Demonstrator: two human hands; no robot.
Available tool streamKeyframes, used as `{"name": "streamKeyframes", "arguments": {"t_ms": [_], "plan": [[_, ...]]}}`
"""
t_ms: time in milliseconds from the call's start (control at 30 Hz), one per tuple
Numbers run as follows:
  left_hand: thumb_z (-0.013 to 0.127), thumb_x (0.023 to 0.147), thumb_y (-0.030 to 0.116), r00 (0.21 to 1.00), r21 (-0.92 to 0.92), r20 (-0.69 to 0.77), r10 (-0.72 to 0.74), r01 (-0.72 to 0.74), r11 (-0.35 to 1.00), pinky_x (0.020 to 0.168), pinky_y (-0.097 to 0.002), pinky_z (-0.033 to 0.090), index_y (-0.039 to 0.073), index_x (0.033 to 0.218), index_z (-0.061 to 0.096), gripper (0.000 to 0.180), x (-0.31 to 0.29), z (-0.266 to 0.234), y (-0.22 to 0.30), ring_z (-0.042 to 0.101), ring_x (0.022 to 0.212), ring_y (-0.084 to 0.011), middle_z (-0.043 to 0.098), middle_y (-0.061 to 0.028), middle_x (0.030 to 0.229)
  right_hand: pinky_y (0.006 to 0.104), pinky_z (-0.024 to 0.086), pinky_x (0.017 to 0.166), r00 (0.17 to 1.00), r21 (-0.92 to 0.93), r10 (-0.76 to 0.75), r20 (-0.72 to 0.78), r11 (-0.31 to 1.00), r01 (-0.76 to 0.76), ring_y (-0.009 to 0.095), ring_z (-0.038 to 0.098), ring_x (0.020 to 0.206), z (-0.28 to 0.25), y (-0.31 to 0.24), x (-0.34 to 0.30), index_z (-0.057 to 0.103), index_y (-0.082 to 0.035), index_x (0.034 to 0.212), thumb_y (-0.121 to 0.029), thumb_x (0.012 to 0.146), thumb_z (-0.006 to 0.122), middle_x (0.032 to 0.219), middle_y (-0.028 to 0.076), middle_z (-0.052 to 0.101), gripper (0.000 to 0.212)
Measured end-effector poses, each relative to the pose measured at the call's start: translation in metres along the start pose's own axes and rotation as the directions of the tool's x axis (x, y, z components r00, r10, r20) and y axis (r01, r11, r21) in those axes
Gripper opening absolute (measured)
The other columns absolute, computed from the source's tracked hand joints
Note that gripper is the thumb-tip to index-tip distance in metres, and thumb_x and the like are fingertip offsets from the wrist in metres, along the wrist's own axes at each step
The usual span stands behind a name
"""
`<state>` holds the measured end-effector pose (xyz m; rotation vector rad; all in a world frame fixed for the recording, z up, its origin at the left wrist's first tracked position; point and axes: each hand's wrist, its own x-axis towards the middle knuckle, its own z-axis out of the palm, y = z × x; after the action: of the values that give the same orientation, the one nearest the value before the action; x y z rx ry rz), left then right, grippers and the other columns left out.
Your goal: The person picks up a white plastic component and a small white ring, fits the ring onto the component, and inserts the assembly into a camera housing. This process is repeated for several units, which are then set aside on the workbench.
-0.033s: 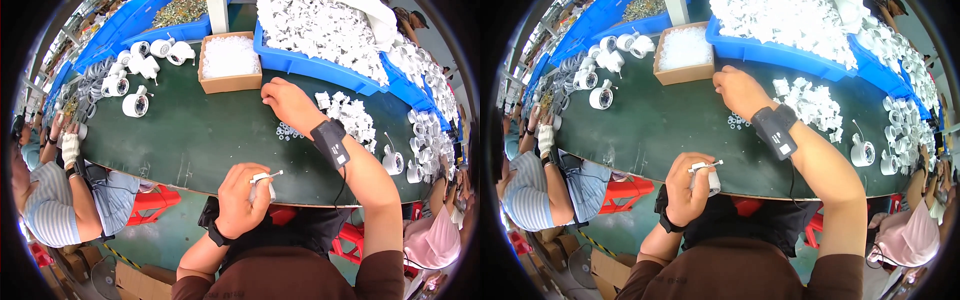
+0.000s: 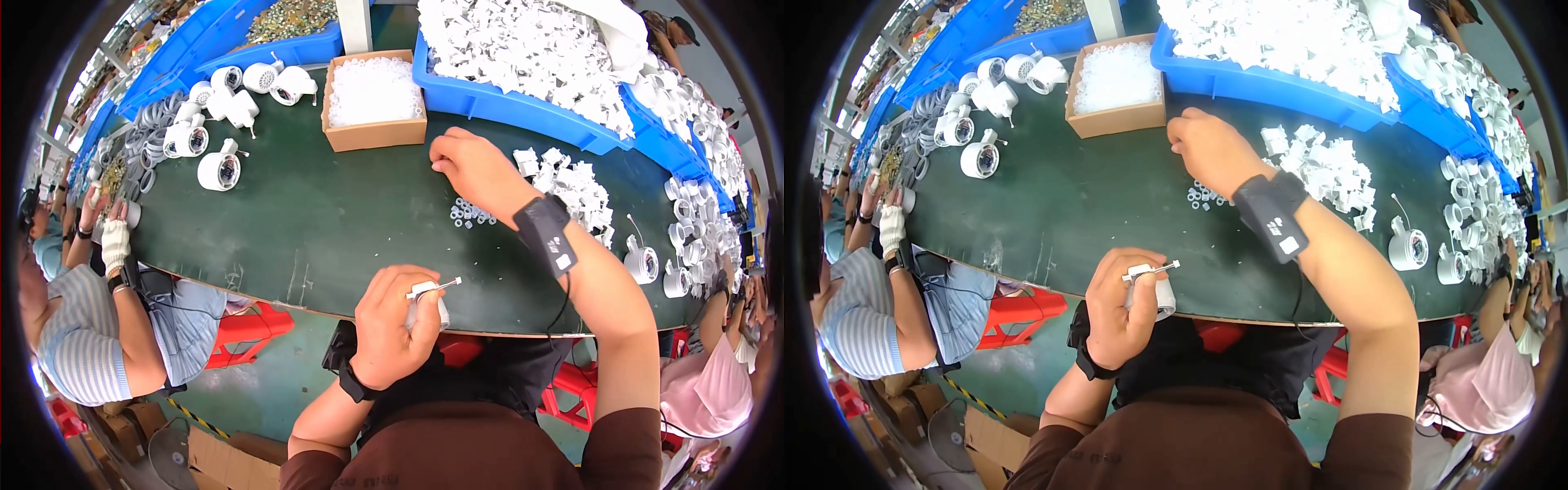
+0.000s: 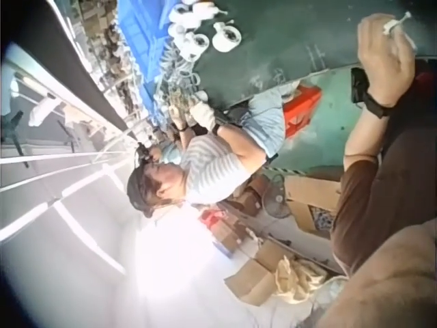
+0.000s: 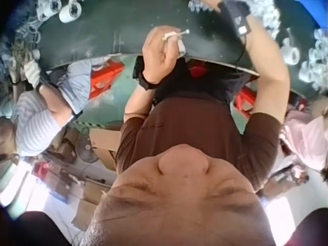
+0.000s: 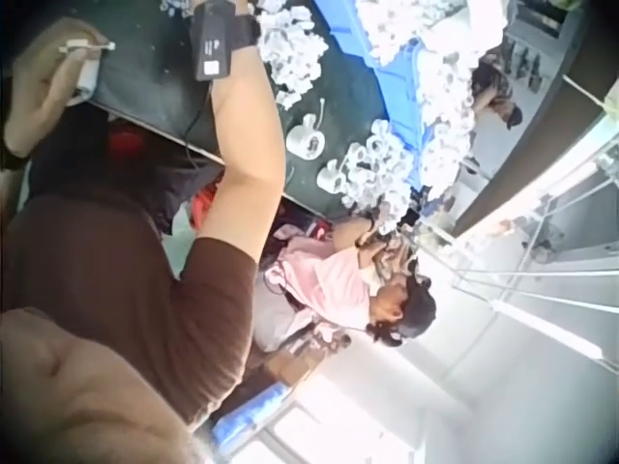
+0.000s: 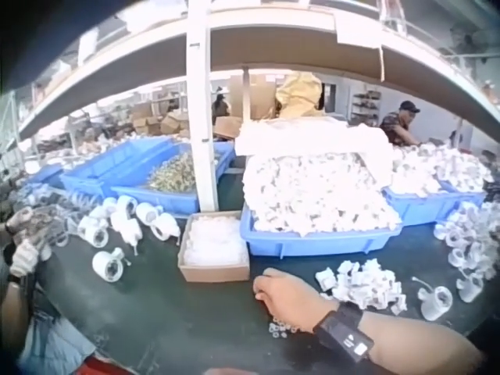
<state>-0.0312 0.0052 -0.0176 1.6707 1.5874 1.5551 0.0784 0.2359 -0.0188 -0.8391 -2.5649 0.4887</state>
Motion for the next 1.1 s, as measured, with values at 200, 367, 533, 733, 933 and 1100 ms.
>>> {"name": "streamKeyframes", "arguments": {"t_ms": [200, 367, 533, 733, 933, 1100], "plan": [[0.064, 0.088, 0.005, 1.0, -0.007, -0.015, 0.014, -0.014, 1.0, 0.074, -0.0383, 0.052, 0.003, 0.092, 0.066, 0.005, 0.001, -0.002, -0.004, 0.064, 0.082, -0.0313, 0.07, -0.0127, 0.098, 0.0263, 0.049, 0.071, 0.965, 0.395, 0.203, 0.164, 0.883, -0.253, 0.009, 0.059, 0.08, -0.045, -0.023, -0.041, 0.068, 0.0, 0.101, -0.006, 0.097, 0.066, 0.091, 0.004, 0.06, 0.007], [0.066, 0.087, 0.005, 0.998, 0.06, 0.018, 0.067, -0.068, 0.996, 0.074, -0.038, 0.052, 0.003, 0.094, 0.066, 0.007, 0.004, 0.001, 0.0, 0.064, 0.081, -0.0314, 0.07, -0.0125, 0.098, 0.0249, 0.049, 0.073, 0.97, 0.426, 0.204, 0.133, 0.872, -0.242, 0.009, 0.059, 0.081, -0.038, -0.023, -0.066, 0.069, 0.0, 0.102, -0.006, 0.097, 0.067, 0.094, 0.003, 0.063, 0.007], [0.062, 0.089, 0.005, 0.998, 0.055, 0.036, 0.045, -0.047, 0.997, 0.077, -0.0384, 0.052, 0.0, 0.093, 0.066, 0.007, 0.004, 0.002, 0.001, 0.065, 0.085, -0.032, 0.07, -0.0154, 0.098, 0.0237, 0.049, 0.073, 0.92, 0.582, 0.37, 0.133, 0.721, -0.374, 0.007, 0.059, 0.081, -0.042, -0.022, -0.074, 0.073, -0.003, 0.105, -0.011, 0.096, 0.071, 0.097, 0.0, 0.069, 0.012], [0.059, 0.092, 0.006, 0.999, 0.067, 0.045, 0.017, -0.02, 0.998, 0.081, -0.0387, 0.052, -0.002, 0.092, 0.066, 0.01, 0.002, 0.001, 0.004, 0.066, 0.088, -0.0324, 0.07, -0.0179, 0.099, 0.0228, 0.049, 0.071, 0.885, 0.587, 0.447, 0.131, 0.685, -0.432, 0.005, 0.059, 0.078, -0.046, -0.034, -0.113, 0.072, -0.002, 0.104, -0.011, 0.096, 0.072, 0.092, -0.002, 0.07, 0.012], [0.065, 0.086, 0.002, 0.995, 0.102, 0.054, 0.086, -0.092, 0.991, 0.076, -0.0394, 0.052, 0.003, 0.095, 0.066, 0.009, 0.003, 0.004, 0.002, 0.065, 0.084, -0.0329, 0.07, -0.0139, 0.099, 0.0301, 0.05, 0.068, 0.955, 0.207, 0.229, -0.188, 0.96, -0.19, 0.02, 0.064, 0.079, -0.022, -0.038, -0.134, 0.071, -0.003, 0.102, -0.003, 0.089, 0.074, 0.093, 0.008, 0.066, 0.014], [0.064, 0.087, 0.001, 0.995, 0.117, 0.044, 0.086, -0.09, 0.989, 0.075, -0.0388, 0.051, 0.003, 0.095, 0.065, 0.009, -0.002, 0.003, 0.0, 0.064, 0.083, -0.0321, 0.07, -0.0137, 0.099, 0.0374, 0.051, 0.078, 0.937, 0.157, 0.169, -0.305, 0.98, -0.125, 0.03, 0.063, 0.089, -0.029, -0.039, -0.138, 0.072, -0.004, 0.102, -0.003, 0.088, 0.074, 0.095, 0.01, 0.069, 0.014]]}}
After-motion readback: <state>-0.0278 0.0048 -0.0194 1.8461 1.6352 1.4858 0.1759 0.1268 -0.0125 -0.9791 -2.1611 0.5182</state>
